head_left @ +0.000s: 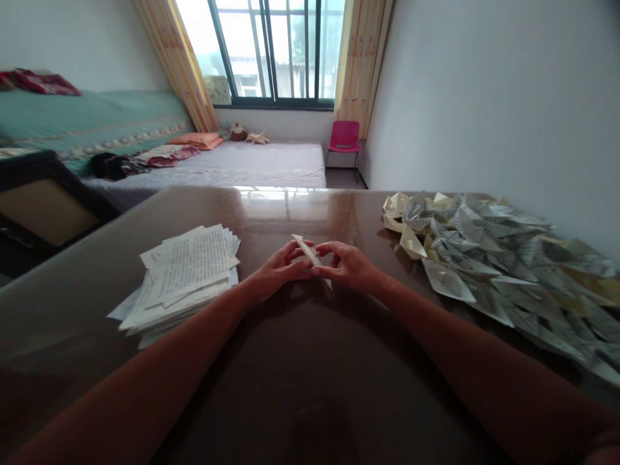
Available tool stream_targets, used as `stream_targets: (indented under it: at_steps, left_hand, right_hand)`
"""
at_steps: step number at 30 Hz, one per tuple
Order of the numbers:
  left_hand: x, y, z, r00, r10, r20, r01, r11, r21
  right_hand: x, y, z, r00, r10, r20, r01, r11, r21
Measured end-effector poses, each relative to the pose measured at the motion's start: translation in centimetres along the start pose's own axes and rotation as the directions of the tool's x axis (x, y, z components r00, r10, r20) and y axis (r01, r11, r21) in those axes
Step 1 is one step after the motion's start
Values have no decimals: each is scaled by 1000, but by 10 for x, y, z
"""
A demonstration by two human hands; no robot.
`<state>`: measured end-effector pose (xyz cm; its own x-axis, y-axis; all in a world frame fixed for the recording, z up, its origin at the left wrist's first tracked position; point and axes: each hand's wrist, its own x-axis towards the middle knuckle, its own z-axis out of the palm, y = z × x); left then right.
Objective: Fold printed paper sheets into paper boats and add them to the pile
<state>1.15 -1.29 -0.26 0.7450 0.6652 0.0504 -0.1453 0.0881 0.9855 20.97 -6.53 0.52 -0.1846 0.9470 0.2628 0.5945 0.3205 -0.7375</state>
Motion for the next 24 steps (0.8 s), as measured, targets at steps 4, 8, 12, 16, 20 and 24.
stream_targets:
  at_steps: [4,8,12,16,20,24]
  left_hand:
    - [0,0,0,1000,6,19,-7,998,58]
    - [0,2,1,998,18,56,-23,994,108]
    - [2,-1,1,996,34,86,-47,986,159]
    - [4,-9,7,989,146,28,-146,913,382]
    - [-1,-12,21,942,336,4,-226,625,748]
    - [-4,-10,25,937,346,-58,-103,431,896]
  right_hand:
    - [0,5,-2,998,14,68,-20,996,92]
    - [-1,2,-4,995,13,98,-21,996,83]
    - [-3,-5,-2,991,-32,130,25,998,53]
    - [-5,-8,5,998,-26,61,33,991,-132]
    - [-7,-8,15,997,-53,-52,35,955,-293]
    - [-8,-8,21,995,-102,-22,89,939,-332]
